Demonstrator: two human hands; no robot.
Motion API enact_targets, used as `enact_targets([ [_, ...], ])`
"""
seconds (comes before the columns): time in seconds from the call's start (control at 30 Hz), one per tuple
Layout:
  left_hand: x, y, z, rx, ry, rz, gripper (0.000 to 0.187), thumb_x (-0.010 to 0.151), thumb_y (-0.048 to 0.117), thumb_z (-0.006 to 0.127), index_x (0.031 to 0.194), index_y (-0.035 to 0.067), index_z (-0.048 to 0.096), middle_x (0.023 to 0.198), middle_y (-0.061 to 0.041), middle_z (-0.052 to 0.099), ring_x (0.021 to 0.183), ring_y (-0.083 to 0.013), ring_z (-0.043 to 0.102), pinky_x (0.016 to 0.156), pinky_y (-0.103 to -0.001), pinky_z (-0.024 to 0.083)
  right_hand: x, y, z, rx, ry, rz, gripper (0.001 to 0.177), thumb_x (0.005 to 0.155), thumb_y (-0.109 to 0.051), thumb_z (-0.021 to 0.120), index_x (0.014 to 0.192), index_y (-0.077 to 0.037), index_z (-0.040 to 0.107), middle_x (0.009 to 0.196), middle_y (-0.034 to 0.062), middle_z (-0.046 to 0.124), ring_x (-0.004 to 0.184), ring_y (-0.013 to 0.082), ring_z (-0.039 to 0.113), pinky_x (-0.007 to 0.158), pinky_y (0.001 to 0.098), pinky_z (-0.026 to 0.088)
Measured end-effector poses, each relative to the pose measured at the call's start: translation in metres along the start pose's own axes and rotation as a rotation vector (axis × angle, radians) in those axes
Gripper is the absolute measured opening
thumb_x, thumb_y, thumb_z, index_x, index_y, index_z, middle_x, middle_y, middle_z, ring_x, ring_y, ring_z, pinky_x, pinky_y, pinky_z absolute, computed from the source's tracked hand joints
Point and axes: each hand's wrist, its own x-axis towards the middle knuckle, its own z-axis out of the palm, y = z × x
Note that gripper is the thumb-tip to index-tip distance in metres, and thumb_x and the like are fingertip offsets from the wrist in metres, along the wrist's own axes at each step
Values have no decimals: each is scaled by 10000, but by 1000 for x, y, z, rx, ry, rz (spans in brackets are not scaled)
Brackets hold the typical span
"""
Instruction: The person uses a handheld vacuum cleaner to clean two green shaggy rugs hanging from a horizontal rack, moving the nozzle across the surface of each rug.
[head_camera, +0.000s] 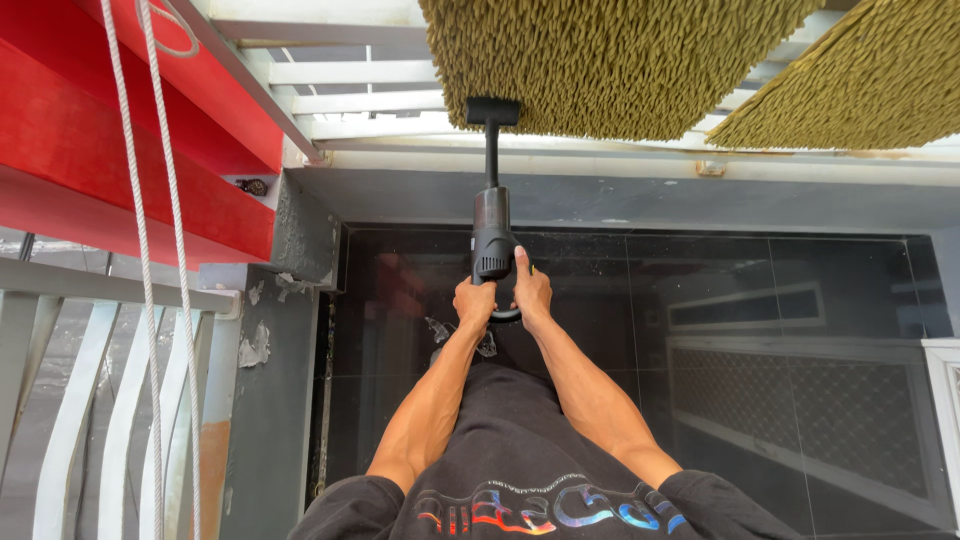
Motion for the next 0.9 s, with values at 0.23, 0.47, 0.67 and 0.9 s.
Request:
enact_targets([
  [0.23,18,-7,3,9,-6,-26,337,806,185,682,1104,34,724,750,-130,730,575,-193,677,611,-346,539,7,4,3,-33,-5,36,750,929,-703,510,915,23,699,570,40,512,470,153,533,439,327,482],
  [0.47,27,-18,9,2,-40,-15,369,802,172,684,1115,-19,722,790,-132,740,592,-183,687,632,-343,553,12,5,1,-45,-6,43,719,927,-700,526,788,-7,663,568,41,520,467,156,535,448,325,482],
  [0.67,30,-28,12,-11,-57,-34,394,792,173,699,1135,-20,694,798,-139,743,606,-185,698,654,-336,553,13,10,-2,-48,-11,46,727,927,-700,535,774,3,634,578,43,510,468,163,535,440,333,478],
  [0.9,22,-28,3,-8,-48,-75,375,783,180,701,1090,-36,720,804,-138,743,609,-179,694,654,-331,541,14,17,3,-88,-25,71,709,946,-692,512,785,-16,652,584,38,516,470,154,535,445,319,473],
])
